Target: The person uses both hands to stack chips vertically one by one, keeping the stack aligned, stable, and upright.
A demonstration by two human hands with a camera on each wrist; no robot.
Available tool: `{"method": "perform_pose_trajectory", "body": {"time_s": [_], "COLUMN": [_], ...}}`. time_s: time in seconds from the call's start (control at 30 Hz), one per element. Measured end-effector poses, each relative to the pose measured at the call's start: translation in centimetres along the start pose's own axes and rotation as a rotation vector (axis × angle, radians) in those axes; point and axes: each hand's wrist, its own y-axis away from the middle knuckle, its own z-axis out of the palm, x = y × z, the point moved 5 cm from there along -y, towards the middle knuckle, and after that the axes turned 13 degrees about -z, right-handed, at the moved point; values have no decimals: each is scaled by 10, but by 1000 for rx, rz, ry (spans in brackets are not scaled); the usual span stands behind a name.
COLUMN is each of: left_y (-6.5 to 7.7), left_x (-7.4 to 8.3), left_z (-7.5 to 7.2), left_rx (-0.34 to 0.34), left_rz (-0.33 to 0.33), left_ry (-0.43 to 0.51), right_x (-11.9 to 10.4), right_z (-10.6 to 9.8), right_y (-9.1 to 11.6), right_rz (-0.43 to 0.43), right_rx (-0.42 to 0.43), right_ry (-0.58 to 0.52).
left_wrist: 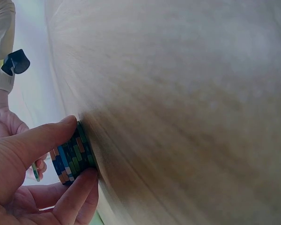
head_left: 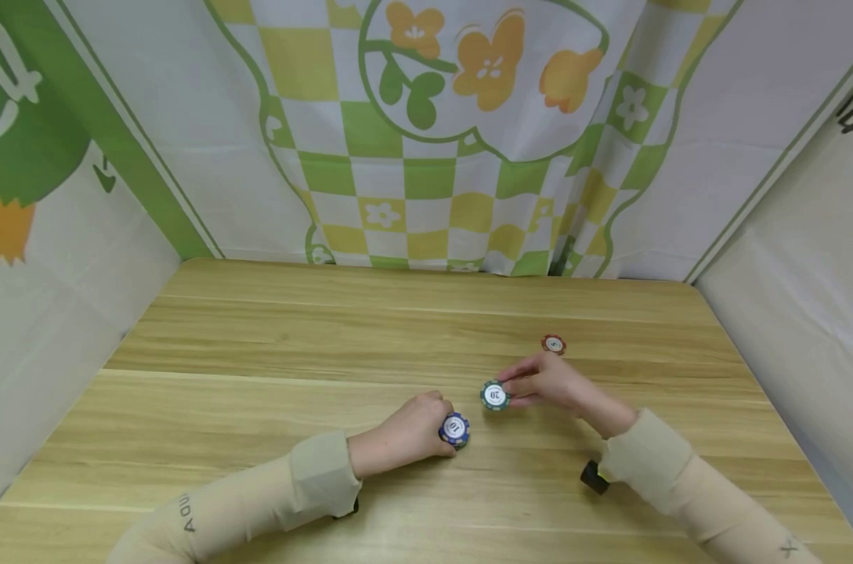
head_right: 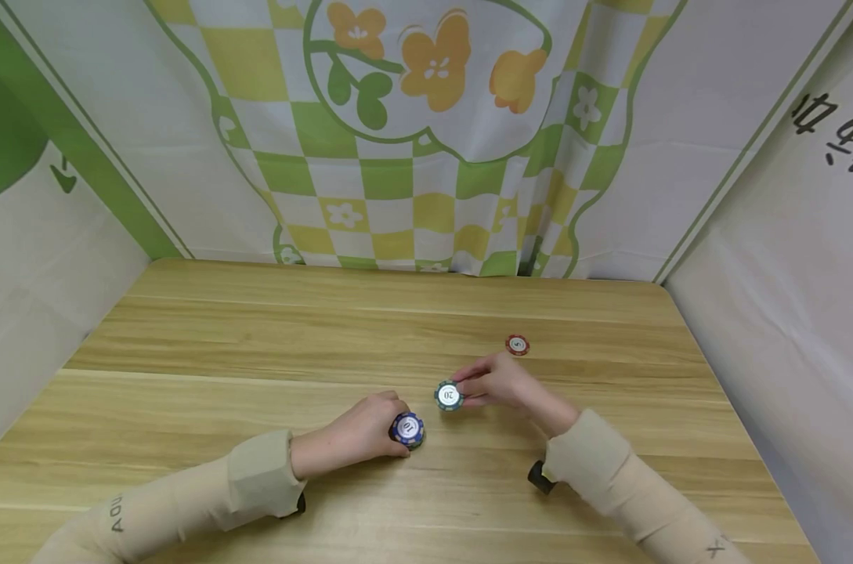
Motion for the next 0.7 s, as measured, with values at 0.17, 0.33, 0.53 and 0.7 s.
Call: {"method": "perform_pose_trajectory", "body": {"time_s": [0.17,0.33,0.53,0.7], "left_y": [0,0,0,0], "left_x": [0,0,0,0], "left_z": [0,0,0,0], "left_rx": [-1,-9,-14,-3], "left_rz": [0,-9,-9,0], "left_ry": [3,17,22,16], "right_x": [-1,0,3,3], "right_z": [7,13,21,27], "right_y": [-1,-4,-7,-8], "right_rz": [-7,-18,-12,-19], "right_rx": [4,-2,-3,-7], "right_ry": [4,-19,-45,-68]}}
